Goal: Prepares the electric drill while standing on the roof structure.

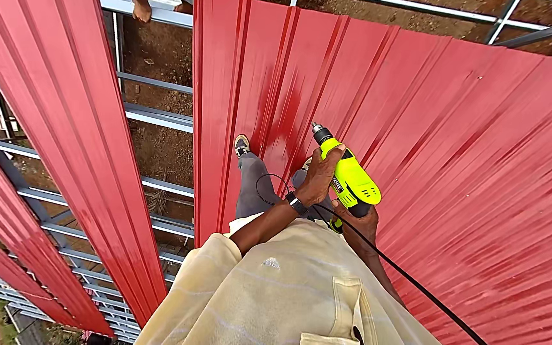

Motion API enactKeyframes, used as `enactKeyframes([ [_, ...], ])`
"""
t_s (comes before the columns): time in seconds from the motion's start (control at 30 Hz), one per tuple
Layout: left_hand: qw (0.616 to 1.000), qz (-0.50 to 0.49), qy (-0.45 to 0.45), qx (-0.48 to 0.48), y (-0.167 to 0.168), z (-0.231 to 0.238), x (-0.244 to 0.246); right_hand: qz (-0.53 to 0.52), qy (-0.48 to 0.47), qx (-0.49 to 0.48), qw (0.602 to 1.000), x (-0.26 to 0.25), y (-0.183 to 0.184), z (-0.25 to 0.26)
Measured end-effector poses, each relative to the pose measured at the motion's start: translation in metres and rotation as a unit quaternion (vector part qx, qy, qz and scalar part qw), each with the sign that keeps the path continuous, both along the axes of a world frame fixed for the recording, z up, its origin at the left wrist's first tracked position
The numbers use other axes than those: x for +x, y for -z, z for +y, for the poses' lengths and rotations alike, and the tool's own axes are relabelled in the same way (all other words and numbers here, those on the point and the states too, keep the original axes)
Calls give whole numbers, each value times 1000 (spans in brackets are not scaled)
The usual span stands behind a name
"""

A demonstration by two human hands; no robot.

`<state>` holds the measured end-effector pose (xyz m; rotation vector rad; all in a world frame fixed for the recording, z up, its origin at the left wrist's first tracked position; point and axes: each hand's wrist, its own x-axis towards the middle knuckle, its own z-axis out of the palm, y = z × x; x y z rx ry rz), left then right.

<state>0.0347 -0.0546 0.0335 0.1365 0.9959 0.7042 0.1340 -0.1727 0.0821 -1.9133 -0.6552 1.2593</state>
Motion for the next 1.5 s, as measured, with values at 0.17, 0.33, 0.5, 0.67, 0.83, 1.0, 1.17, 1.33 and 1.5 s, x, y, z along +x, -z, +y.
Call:
enactKeyframes([
  [0.17, 1000, -2, -3, -11, -1, 1, -1, -2, 1, -5, 1000, -2, -1, 1],
  [0.33, 1000, -9, -3, -4, 0, 1, -2, -7, -3, -8, 1000, -1, 0, 1],
  [0.5, 1000, -2, 3, 6, -3, 4, -3, 1, -19, -12, 1000, 0, -2, 3],
  [0.67, 999, 15, 35, 13, -8, 10, -8, 42, -32, 2, 999, 2, -3, 10],
  [0.83, 993, 76, 92, 1, -19, 13, -18, 137, -45, -2, 990, 14, 2, 11],
  [1.0, 999, 33, 33, -25, 6, 34, -2, 215, -62, 4, 975, 24, 6, 11],
  [1.17, 999, 27, 30, -32, 5, 42, -2, 323, -31, 33, 945, 27, 7, 16],
  [1.33, 998, 13, 41, -36, 10, 44, -4, 460, 10, 10, 888, 30, 9, 21],
  [1.5, 996, -32, 51, -58, 9, 44, -6, 544, 50, -60, 836, 31, 16, 21],
])
